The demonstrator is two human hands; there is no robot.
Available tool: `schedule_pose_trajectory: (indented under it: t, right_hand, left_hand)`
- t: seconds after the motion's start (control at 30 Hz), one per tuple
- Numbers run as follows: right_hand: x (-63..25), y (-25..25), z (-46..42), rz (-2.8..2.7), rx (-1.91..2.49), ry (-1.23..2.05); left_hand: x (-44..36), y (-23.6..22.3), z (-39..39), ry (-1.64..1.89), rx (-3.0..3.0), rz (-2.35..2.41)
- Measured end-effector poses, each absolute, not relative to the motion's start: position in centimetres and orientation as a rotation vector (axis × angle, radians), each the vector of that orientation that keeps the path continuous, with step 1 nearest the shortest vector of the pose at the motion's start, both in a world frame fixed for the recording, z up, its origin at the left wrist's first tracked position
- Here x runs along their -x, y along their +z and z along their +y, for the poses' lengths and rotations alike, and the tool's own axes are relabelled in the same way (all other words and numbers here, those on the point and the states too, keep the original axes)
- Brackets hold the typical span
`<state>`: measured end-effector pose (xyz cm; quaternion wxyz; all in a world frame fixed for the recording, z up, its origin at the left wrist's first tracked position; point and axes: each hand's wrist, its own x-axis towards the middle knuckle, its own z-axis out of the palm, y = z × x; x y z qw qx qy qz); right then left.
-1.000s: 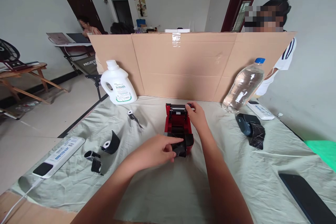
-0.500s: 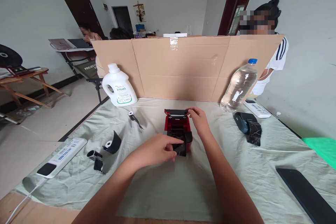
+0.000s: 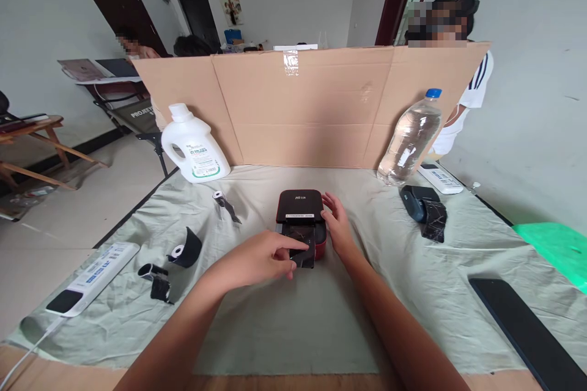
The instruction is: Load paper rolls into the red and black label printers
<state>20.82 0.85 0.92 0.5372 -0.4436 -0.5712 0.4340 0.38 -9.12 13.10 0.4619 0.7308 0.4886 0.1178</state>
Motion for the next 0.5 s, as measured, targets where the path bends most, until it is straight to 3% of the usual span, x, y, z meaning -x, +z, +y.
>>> schedule_pose_trajectory:
  t: [0.3,0.5]
  right_hand:
    - [-20.7,0.1,0.8,-1.455,1.032,1.084]
    - [-20.8,-1.0,1.3,-1.452,1.01,1.056]
  left_hand:
    - [0.8,13.6,-8.4,0.276,-1.649,1.138]
    - [2.3,12.2,-6.5,0.552,-1.554,1.301]
